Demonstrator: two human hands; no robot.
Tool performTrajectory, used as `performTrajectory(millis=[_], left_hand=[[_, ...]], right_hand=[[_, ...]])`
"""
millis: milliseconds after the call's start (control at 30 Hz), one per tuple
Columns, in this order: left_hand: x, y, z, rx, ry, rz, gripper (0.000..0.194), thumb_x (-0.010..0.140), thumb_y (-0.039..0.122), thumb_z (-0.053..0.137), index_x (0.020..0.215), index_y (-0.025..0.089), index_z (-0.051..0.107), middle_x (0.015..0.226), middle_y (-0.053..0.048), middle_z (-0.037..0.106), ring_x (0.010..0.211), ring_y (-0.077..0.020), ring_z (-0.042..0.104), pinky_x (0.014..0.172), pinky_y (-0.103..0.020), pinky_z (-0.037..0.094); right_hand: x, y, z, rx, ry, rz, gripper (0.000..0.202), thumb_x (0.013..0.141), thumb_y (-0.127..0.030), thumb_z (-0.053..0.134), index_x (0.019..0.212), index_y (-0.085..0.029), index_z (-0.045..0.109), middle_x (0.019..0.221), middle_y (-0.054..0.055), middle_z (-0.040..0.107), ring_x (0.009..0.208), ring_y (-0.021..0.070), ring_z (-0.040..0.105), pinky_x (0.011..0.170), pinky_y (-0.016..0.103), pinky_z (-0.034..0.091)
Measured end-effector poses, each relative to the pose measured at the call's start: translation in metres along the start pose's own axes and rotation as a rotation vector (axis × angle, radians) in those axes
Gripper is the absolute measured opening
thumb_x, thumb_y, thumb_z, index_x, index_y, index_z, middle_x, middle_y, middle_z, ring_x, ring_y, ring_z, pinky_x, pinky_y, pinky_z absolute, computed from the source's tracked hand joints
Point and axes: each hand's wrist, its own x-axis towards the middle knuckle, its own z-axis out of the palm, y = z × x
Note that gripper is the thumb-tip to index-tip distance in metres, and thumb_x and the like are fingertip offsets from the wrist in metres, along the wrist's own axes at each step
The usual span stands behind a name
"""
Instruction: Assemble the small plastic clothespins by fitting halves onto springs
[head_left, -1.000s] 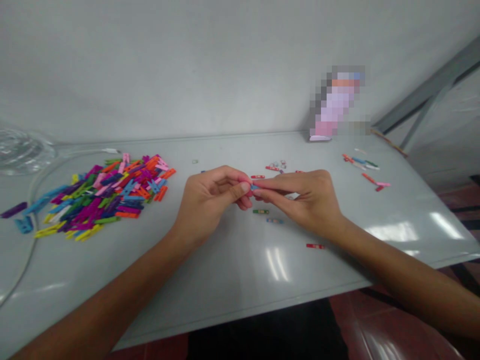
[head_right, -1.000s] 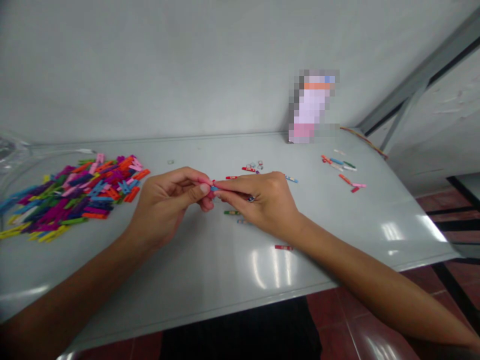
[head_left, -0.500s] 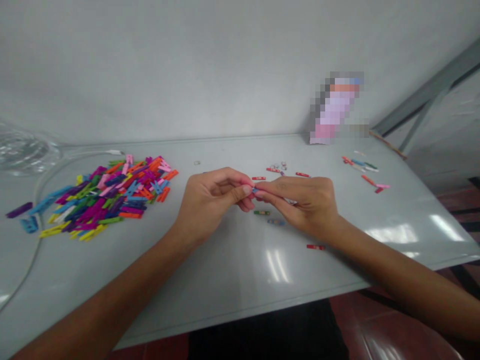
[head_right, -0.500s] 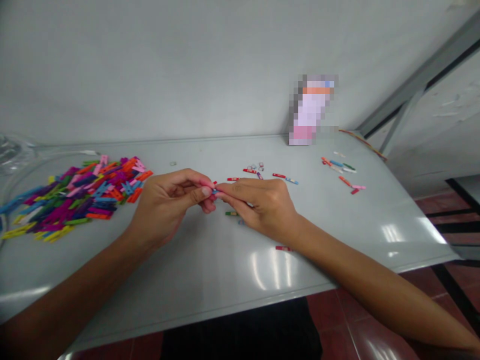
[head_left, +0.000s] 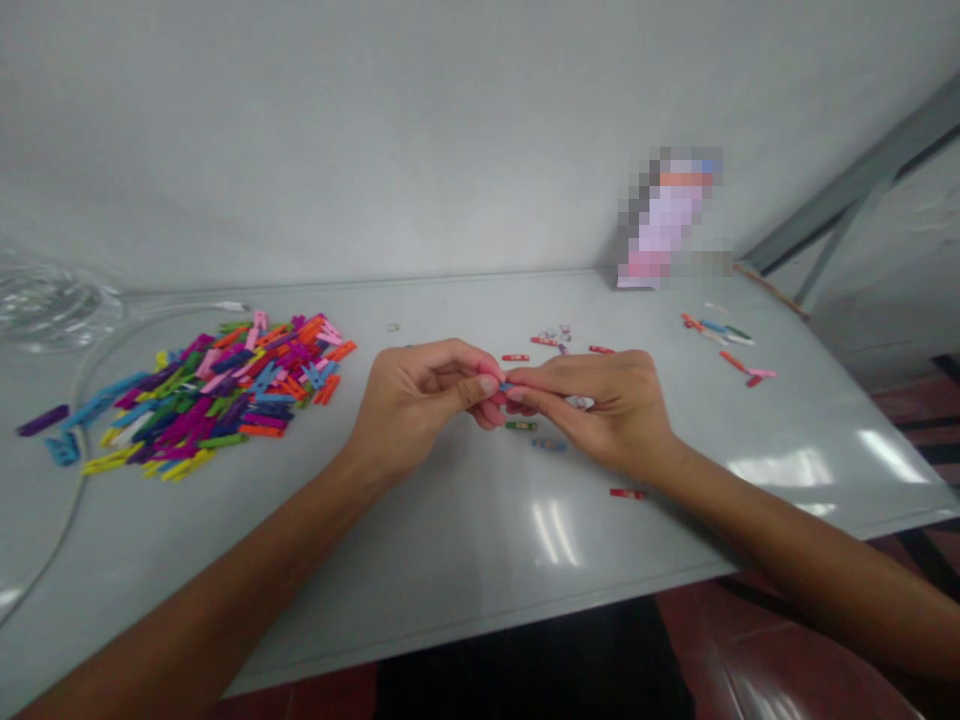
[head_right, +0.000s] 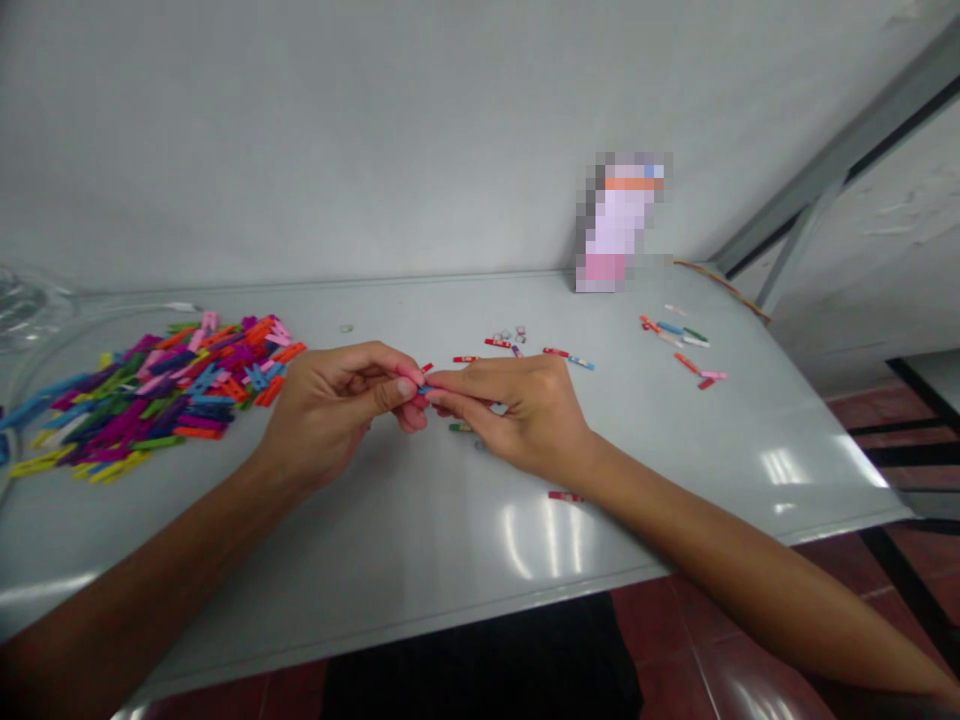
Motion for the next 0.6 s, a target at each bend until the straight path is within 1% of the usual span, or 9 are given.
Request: performTrajectory(millis=[133,267,400,500,600], left_hand=[[-0.0005,0.0023,-0.0027,0.045,-0.014,-0.002,0.017,0.09,0.035,0.095,0.09,0.02,0.086,0.07,-0.003,0.08,0.061,-0.0194,0.078,0.061,-0.027,0.066],[0.0001,0.0039,-0.004,0.052,-0.036,0.008,0.02,0.09,0.039,0.097,0.088,0.022,0.087,0.071,-0.004,0.081,0.061,-0.0196,0.078,0.061,-0.027,0.066],[0.0012,0.0029,-0.0048,0.05,-0.047,0.003,0.026,0.086,0.043,0.1,0.088,0.021,0.087,0.071,-0.005,0.081,0.06,-0.0202,0.078,0.061,-0.029,0.067],[0.0017,0.0018,-0.0063,0.052,-0.057,0.001,0.026,0.087,0.042,0.1,0.09,0.02,0.087,0.073,-0.005,0.081,0.059,-0.0198,0.078,0.062,-0.028,0.067],[0.0024,0.0022,-0.008,0.065,-0.057,-0.008,0.024,0.088,0.041,0.099,0.09,0.02,0.087,0.073,-0.005,0.082,0.06,-0.0198,0.079,0.063,-0.028,0.068]], right_hand=[[0.0008,-0.003,-0.0001,0.049,-0.003,0.05,0.014,0.101,-0.026,0.087,0.111,-0.033,0.093,0.094,-0.001,0.091,0.076,0.0177,0.087,0.07,0.026,0.068],[0.0032,-0.0059,-0.0001,0.135,-0.011,0.064,0.015,0.101,-0.024,0.086,0.112,-0.031,0.093,0.085,-0.002,0.089,0.068,0.0151,0.084,0.066,0.024,0.066],[0.0047,-0.0066,-0.0018,0.128,-0.018,0.065,0.014,0.102,-0.026,0.085,0.111,-0.033,0.093,0.085,-0.001,0.089,0.068,0.0157,0.084,0.068,0.025,0.067],[0.005,-0.0055,-0.0035,0.12,-0.034,0.068,0.013,0.103,-0.029,0.084,0.111,-0.033,0.093,0.086,-0.001,0.09,0.07,0.016,0.084,0.068,0.025,0.066],[0.0049,-0.0044,-0.004,0.117,-0.046,0.074,0.012,0.103,-0.028,0.085,0.11,-0.031,0.093,0.086,-0.001,0.09,0.072,0.0158,0.085,0.068,0.024,0.065]])
